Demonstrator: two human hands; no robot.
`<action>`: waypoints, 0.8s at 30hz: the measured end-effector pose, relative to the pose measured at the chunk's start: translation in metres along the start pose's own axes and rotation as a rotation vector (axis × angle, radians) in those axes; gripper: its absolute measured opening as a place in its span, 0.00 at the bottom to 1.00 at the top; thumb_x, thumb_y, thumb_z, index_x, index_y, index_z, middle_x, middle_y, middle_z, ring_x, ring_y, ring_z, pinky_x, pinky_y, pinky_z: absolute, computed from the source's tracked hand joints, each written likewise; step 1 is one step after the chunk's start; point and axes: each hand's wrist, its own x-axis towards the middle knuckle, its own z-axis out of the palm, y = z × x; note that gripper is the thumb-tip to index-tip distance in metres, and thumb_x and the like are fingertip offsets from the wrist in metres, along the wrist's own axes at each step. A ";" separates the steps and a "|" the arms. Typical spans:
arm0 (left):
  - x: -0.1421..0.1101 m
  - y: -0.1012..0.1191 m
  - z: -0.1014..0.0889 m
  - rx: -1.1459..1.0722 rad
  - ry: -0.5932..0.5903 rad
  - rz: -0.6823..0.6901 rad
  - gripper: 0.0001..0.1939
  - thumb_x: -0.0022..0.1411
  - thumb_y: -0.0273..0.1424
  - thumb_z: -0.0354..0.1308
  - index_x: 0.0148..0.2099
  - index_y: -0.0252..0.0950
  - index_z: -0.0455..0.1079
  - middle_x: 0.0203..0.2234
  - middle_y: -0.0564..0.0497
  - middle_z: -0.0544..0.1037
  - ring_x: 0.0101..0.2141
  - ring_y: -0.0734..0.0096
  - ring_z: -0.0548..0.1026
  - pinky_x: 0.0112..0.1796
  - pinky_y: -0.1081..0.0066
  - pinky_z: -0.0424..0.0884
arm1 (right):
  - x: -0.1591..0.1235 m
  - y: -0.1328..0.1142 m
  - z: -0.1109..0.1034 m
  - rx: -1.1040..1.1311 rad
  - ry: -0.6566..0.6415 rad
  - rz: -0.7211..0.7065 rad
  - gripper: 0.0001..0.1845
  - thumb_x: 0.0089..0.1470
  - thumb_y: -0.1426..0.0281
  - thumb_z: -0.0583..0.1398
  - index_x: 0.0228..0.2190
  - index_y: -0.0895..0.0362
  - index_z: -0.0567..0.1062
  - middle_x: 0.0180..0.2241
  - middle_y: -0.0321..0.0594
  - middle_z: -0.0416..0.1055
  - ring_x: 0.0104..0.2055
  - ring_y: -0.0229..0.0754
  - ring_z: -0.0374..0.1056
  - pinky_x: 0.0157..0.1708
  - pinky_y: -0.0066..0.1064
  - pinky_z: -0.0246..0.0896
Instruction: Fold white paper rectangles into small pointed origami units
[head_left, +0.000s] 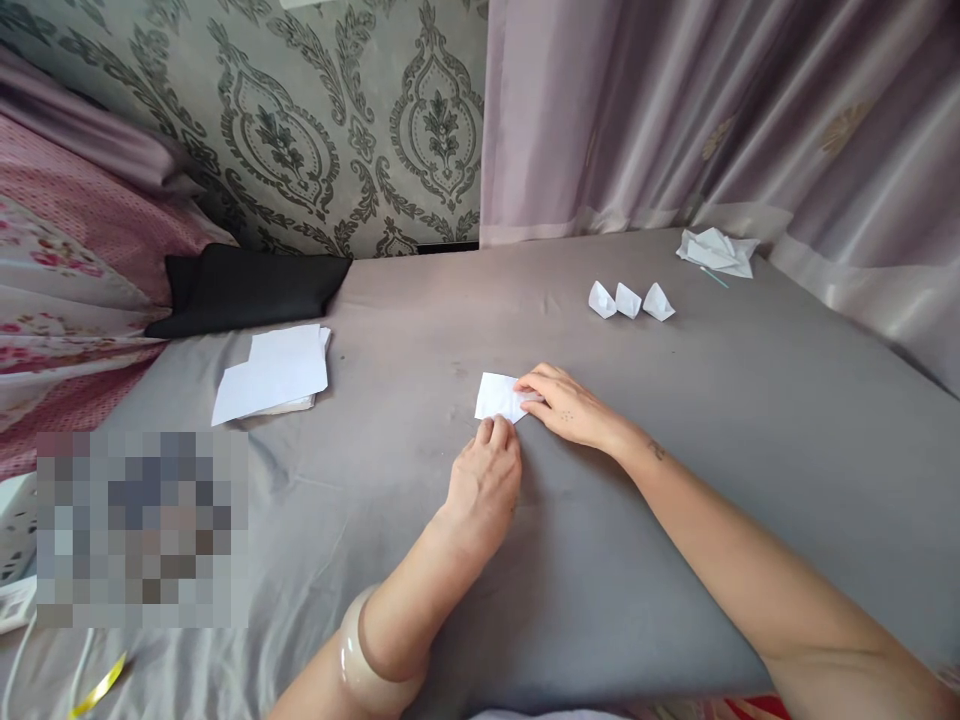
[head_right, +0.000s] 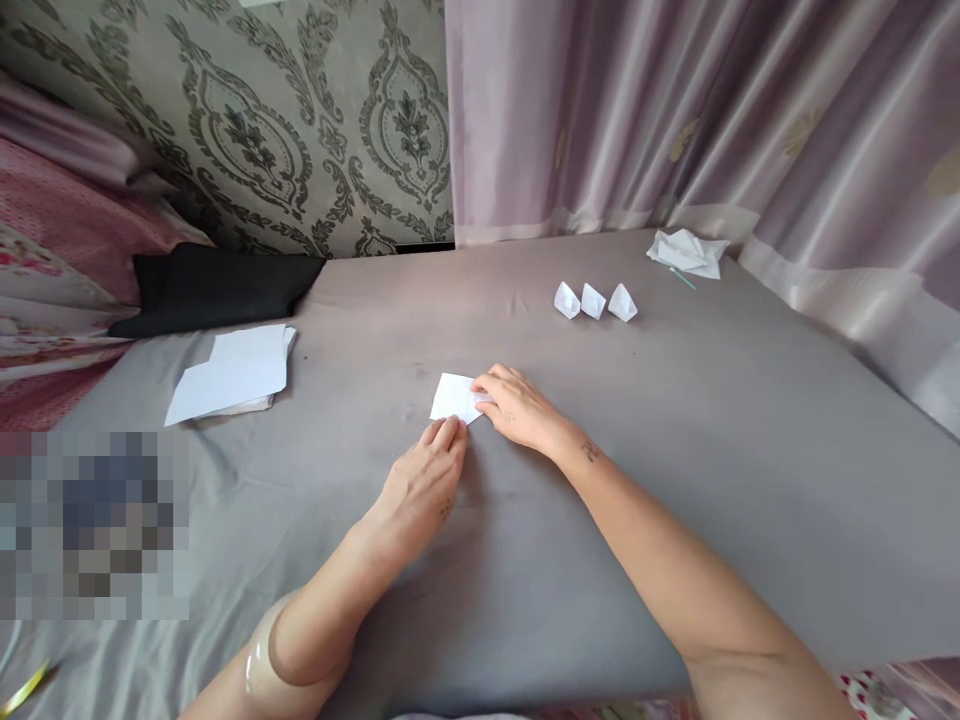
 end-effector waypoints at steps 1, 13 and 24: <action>0.000 -0.001 0.000 0.007 -0.009 0.000 0.21 0.47 0.14 0.52 0.44 0.35 0.66 0.42 0.38 0.69 0.46 0.51 0.67 0.43 0.60 0.68 | 0.001 0.001 0.001 0.013 0.008 0.002 0.11 0.59 0.71 0.54 0.43 0.53 0.71 0.45 0.40 0.68 0.49 0.42 0.63 0.49 0.34 0.58; 0.002 -0.001 -0.010 0.151 -0.158 -0.048 0.25 0.52 0.18 0.52 0.54 0.31 0.62 0.47 0.42 0.69 0.46 0.58 0.67 0.41 0.65 0.72 | 0.008 0.004 0.011 0.123 0.132 0.045 0.04 0.59 0.69 0.56 0.34 0.52 0.71 0.36 0.34 0.72 0.42 0.40 0.65 0.46 0.36 0.53; 0.005 0.000 -0.008 0.157 -0.173 -0.063 0.21 0.55 0.20 0.52 0.53 0.29 0.65 0.46 0.41 0.69 0.45 0.59 0.67 0.41 0.64 0.72 | 0.011 -0.005 0.014 -0.036 0.118 0.091 0.09 0.62 0.71 0.52 0.31 0.55 0.70 0.36 0.39 0.72 0.40 0.43 0.63 0.41 0.34 0.53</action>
